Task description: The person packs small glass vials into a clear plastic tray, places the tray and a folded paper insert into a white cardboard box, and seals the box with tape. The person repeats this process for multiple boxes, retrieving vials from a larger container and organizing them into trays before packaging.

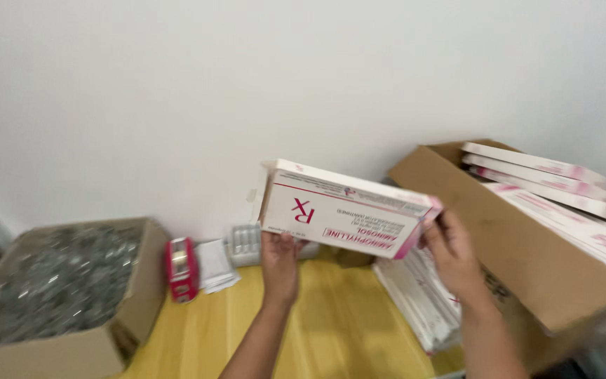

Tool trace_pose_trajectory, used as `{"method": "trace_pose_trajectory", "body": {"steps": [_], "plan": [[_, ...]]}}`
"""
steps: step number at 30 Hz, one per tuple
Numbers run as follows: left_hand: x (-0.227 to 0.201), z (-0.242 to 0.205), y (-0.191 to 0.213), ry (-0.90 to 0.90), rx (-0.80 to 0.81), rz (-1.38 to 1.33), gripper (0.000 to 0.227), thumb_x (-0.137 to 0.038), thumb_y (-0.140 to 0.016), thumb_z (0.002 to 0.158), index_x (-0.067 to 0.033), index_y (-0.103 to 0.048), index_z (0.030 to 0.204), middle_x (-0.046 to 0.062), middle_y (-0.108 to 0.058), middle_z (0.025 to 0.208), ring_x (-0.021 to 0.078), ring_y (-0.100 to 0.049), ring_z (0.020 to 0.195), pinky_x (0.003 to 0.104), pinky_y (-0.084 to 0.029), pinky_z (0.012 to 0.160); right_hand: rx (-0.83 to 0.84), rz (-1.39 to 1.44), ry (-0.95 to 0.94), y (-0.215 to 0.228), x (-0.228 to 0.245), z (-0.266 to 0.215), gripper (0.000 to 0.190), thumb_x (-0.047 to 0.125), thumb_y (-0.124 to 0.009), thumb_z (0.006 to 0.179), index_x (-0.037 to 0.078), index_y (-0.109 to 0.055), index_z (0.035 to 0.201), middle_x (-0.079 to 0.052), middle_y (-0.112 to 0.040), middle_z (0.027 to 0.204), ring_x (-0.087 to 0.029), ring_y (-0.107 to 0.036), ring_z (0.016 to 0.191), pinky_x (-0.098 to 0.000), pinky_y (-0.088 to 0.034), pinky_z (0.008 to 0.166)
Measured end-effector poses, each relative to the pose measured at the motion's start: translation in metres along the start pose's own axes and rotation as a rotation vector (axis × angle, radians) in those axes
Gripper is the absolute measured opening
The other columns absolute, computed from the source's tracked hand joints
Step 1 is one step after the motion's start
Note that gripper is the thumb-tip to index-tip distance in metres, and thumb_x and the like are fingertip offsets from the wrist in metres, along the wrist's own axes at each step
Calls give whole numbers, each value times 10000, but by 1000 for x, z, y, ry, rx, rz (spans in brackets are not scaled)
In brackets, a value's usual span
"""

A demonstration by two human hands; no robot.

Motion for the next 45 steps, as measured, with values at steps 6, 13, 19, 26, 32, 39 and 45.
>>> {"method": "trace_pose_trajectory", "body": {"steps": [6, 13, 19, 26, 32, 39, 45], "plan": [[-75, -21, 87, -188, -124, 549, 285, -249, -607, 1087, 16, -671, 1170, 18, -617, 960, 123, -534, 895, 307, -469, 801, 193, 540, -559, -142, -148, -27, 391, 246, -496, 1034, 91, -539, 1390, -45, -674, 1095, -158, -627, 939, -330, -539, 824], [-107, -59, 75, -397, 88, 719, 180, -133, -553, 936, 23, -644, 951, 105, -747, 932, 186, -707, 859, 321, -576, 761, 295, 1020, -585, -216, -178, -45, 439, 261, -435, 1025, 74, -473, 1420, -114, -593, 1403, -256, -607, 1240, -410, -509, 1030], [-101, -70, 67, -551, 46, 683, 290, -194, -400, 1004, 18, -583, 931, 173, -747, 942, 297, -693, 807, 391, -534, 813, 398, 954, -626, -225, -169, -69, 479, 266, -528, 969, 93, -473, 1412, -85, -574, 1428, -234, -614, 1271, -413, -510, 1051], [-146, -10, 102, -192, -260, 1107, 384, -285, -402, 1039, -7, -657, 968, 180, -629, 675, 339, -614, 597, 421, -462, 576, 736, 286, -339, -242, -188, -90, 239, 44, -685, 951, 42, -708, 1188, -60, -723, 1108, -149, -661, 1014, -312, -548, 908], [-100, 47, 130, 415, 377, 1678, 329, -317, -422, 1007, -92, -604, 1164, 213, -711, 904, 414, -694, 889, 537, -516, 810, 225, -84, -229, -240, -178, -62, 135, 92, -694, 911, 55, -772, 1014, -43, -768, 962, -151, -706, 844, -303, -562, 764], [-28, 34, 163, 473, 587, 1839, 420, -410, -546, 951, -104, -516, 1237, 177, -695, 1048, 380, -684, 961, 531, -538, 836, 285, -481, 123, -250, -146, 2, 134, 117, -742, 830, 76, -781, 951, -92, -729, 989, -318, -630, 986, -415, -507, 859], [8, 13, 135, 77, 329, 1688, 166, -143, -612, 936, -77, -630, 1088, 119, -695, 994, 286, -694, 843, 429, -570, 758, 419, -576, -119, -264, -171, 20, 85, 206, -754, 847, 140, -789, 887, -36, -723, 922, -249, -659, 903, -385, -526, 788]]}}
Point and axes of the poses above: each hand's wrist, its own z-axis towards the middle knuckle, its own y-axis out of the back of the hand, x = y × z, the point moved 2 cm from there along z, towards the middle knuckle
